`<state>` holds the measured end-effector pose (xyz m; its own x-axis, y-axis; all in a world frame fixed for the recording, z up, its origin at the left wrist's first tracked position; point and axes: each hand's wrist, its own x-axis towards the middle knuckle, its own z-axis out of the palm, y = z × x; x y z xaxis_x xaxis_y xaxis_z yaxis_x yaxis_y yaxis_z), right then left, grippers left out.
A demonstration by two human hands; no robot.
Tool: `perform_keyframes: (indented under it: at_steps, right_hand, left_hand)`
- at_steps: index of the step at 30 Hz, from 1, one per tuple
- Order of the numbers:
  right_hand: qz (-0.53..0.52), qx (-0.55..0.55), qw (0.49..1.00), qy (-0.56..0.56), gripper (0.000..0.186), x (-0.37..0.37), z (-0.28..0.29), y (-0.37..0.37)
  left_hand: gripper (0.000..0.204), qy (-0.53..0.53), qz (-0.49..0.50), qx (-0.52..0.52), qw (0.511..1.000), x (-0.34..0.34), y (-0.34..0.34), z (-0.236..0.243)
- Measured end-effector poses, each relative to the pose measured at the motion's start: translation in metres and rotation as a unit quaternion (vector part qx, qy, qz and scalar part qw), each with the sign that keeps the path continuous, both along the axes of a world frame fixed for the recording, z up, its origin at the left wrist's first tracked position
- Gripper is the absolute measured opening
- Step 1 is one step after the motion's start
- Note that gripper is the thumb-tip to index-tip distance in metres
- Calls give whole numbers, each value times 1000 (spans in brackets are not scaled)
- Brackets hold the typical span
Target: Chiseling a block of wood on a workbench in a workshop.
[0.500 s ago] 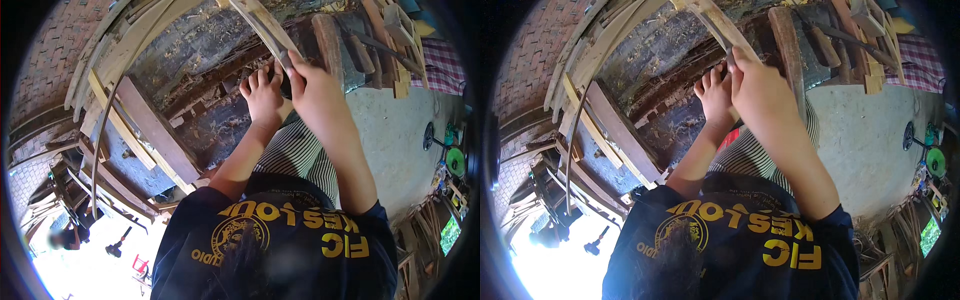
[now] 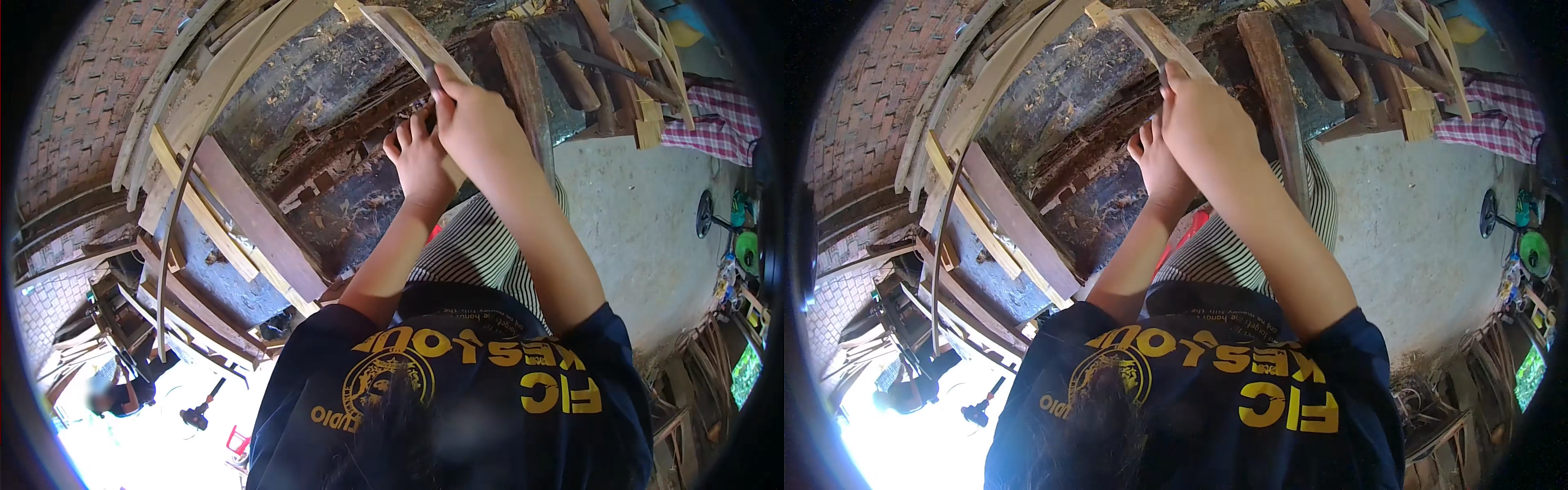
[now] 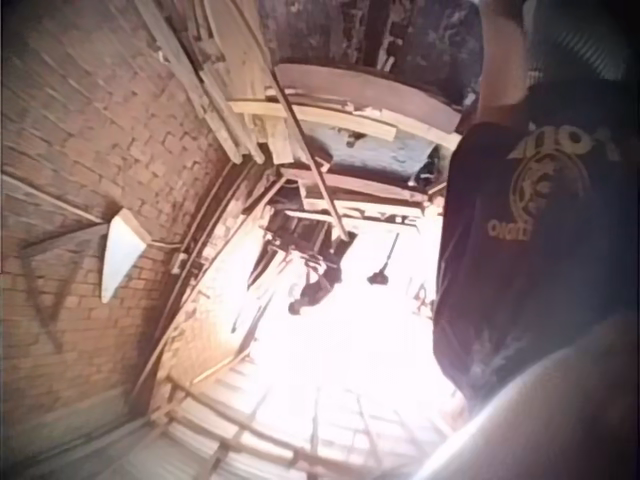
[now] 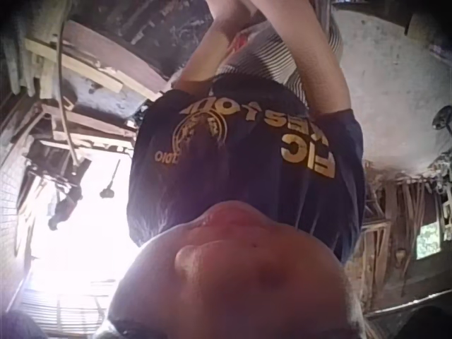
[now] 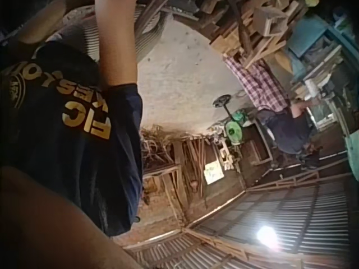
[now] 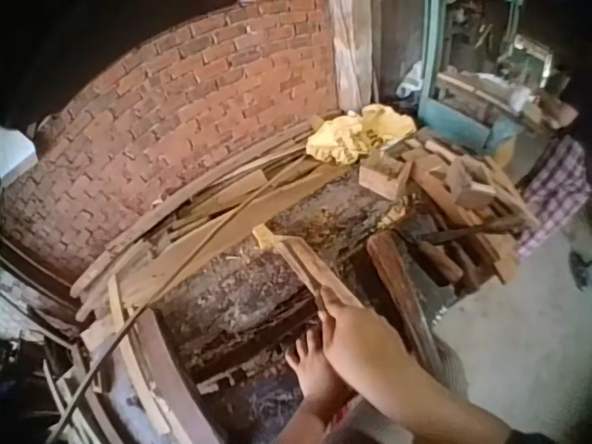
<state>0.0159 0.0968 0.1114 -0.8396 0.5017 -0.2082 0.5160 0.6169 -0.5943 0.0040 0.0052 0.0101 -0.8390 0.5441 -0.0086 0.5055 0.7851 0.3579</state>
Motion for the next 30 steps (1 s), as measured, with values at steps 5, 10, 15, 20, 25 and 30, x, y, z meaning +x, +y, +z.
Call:
perform_keyframes:
  at_steps: [5,10,15,20,25,30]
  right_hand:
    - [11,22,1000,-16,37,6,14,-6]
    - [1,22,1000,-7,35,-7,3,1]
    - [13,29,999,12,30,-5,8,-1]
    - [-14,25,999,32,31,-8,12,2]
    - [-6,28,999,26,31,-5,23,1]
    - [7,39,999,15,32,-3,26,8]
  left_hand:
    - [50,24,12,5,1000,1,-5,-14]
    - [49,-6,2,23,1000,0,-1,4]
    - [54,-18,11,34,999,-1,-1,-6]
    - [60,-50,14,38,998,0,1,3]
    - [84,-10,16,11,1000,0,-1,-9]
    - [91,-36,15,28,999,0,0,1]
